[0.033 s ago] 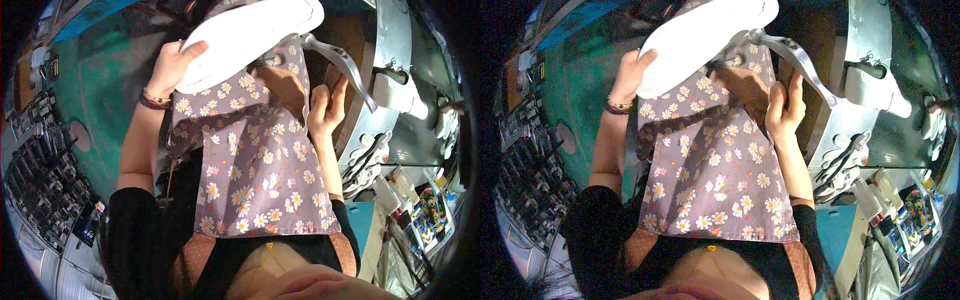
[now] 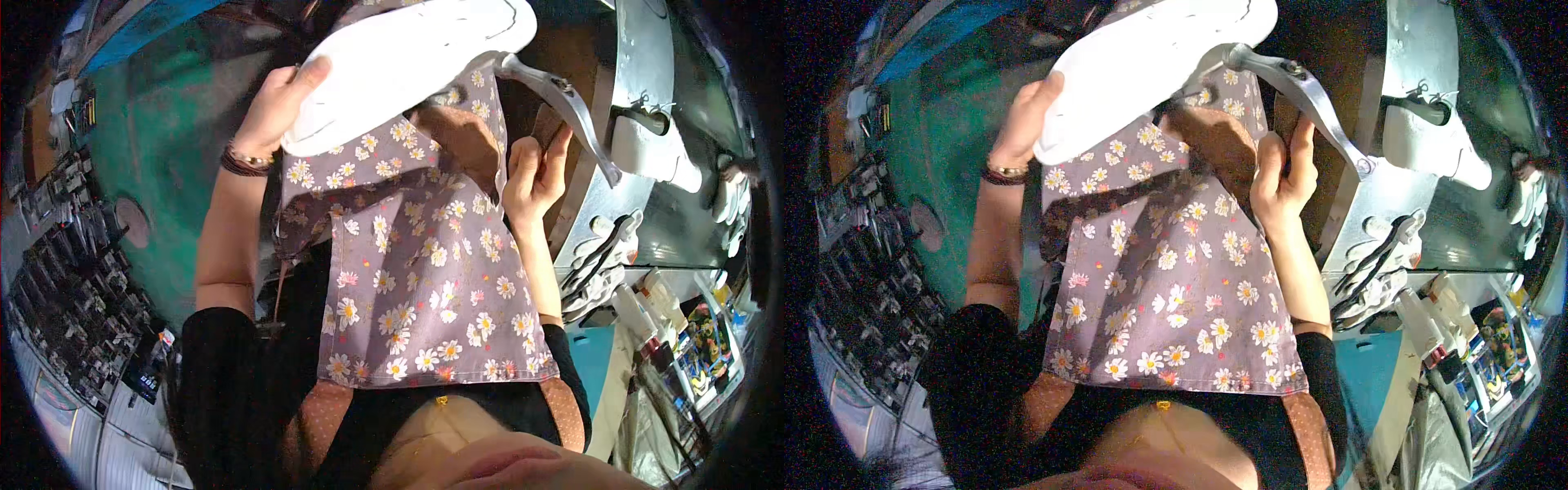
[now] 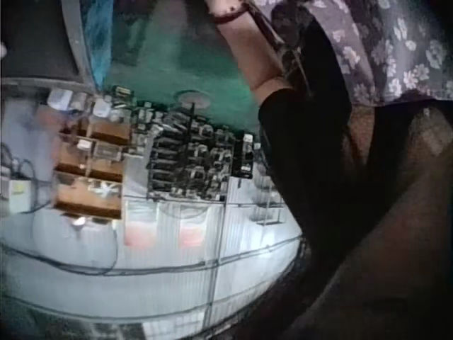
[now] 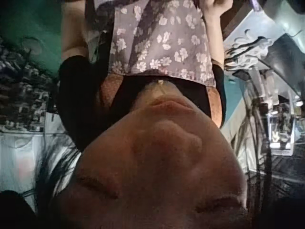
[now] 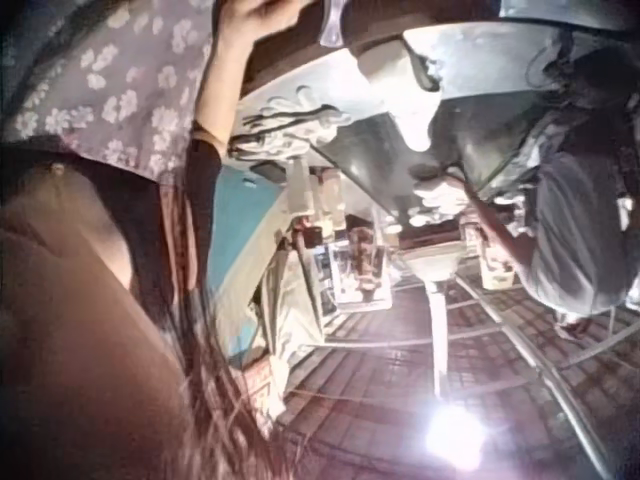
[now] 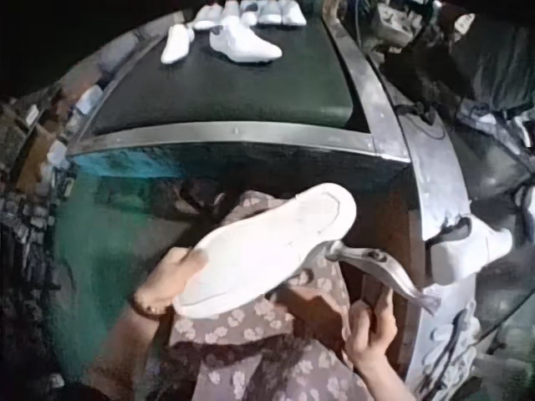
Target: Inspecting and finishing shoes on a conveyor belt, including hammering and cleaning.
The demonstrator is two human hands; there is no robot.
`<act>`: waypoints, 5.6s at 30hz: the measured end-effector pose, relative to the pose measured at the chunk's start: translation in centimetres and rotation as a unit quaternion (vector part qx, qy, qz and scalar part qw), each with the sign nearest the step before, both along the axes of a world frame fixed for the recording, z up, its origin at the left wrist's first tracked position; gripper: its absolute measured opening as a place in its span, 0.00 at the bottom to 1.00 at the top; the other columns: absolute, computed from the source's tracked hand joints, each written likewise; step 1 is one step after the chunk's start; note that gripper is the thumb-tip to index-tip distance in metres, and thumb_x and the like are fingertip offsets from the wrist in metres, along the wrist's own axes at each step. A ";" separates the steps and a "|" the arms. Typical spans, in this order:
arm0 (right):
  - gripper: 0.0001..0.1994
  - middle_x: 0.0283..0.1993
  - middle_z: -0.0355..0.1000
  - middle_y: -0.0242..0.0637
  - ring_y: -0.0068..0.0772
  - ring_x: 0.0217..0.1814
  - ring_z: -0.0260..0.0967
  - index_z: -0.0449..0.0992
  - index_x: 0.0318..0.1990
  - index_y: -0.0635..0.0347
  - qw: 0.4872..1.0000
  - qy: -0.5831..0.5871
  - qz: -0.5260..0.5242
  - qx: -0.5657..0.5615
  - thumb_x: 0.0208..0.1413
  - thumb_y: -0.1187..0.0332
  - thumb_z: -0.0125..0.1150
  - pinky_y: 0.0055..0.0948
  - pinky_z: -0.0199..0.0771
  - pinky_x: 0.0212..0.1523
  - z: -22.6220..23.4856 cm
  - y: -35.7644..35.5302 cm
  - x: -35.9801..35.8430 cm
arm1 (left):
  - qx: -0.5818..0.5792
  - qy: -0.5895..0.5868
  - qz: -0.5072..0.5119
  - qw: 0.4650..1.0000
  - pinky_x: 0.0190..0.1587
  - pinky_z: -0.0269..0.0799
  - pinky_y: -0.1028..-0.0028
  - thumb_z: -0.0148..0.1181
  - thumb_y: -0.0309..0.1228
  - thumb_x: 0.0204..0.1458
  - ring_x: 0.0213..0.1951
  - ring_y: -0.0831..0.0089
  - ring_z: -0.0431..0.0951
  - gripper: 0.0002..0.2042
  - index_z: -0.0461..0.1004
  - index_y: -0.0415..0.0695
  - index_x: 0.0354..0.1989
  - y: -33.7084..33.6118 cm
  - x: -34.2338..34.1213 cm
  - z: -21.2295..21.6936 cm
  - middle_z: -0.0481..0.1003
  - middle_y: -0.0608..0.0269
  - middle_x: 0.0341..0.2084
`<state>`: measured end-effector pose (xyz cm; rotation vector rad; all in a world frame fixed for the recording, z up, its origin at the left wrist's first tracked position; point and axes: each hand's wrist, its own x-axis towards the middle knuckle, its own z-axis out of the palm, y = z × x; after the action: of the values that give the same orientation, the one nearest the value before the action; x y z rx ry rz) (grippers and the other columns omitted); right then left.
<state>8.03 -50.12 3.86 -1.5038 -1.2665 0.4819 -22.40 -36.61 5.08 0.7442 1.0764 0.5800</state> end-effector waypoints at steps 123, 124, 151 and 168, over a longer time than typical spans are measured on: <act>0.23 0.35 0.74 0.53 0.59 0.35 0.72 0.60 0.61 0.42 0.967 -0.054 0.110 -0.223 0.57 0.62 0.51 0.50 0.72 0.38 8.8 -0.2 -1.8 | 0.240 -0.233 -0.024 0.942 0.57 0.66 0.50 0.55 0.23 0.39 0.57 0.43 0.65 0.39 0.48 0.34 0.65 4.5 -0.1 20.1 0.57 0.37 0.60; 0.23 0.35 0.74 0.53 0.59 0.35 0.72 0.60 0.61 0.42 0.968 -0.054 0.110 -0.219 0.57 0.62 0.51 0.50 0.72 0.38 9.0 -0.3 -2.1 | 0.289 -0.213 -0.032 0.933 0.55 0.68 0.51 0.58 0.25 0.38 0.56 0.45 0.67 0.41 0.47 0.35 0.65 2.3 0.8 20.0 0.57 0.38 0.60; 0.19 0.40 0.73 0.42 0.30 0.39 0.70 0.63 0.59 0.68 0.988 -0.061 0.071 -0.126 0.60 0.73 0.48 0.29 0.71 0.42 11.2 -2.0 2.1 | 0.376 0.256 -0.284 0.844 0.52 0.68 0.64 0.73 0.42 0.31 0.51 0.51 0.72 0.48 0.52 0.33 0.60 3.1 8.5 7.6 0.69 0.38 0.49; 0.21 0.58 0.66 0.52 0.42 0.60 0.66 0.64 0.59 0.66 0.987 -0.129 0.091 0.003 0.57 0.80 0.51 0.30 0.67 0.56 13.6 1.4 0.0 | 0.281 0.287 -0.344 0.849 0.56 0.65 0.73 0.72 0.33 0.34 0.53 0.65 0.70 0.55 0.37 0.30 0.66 0.7 8.8 8.0 0.67 0.46 0.52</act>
<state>8.02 -48.68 17.45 -1.4855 -1.6164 0.4099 -13.56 -35.96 13.05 1.8129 1.0759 0.0173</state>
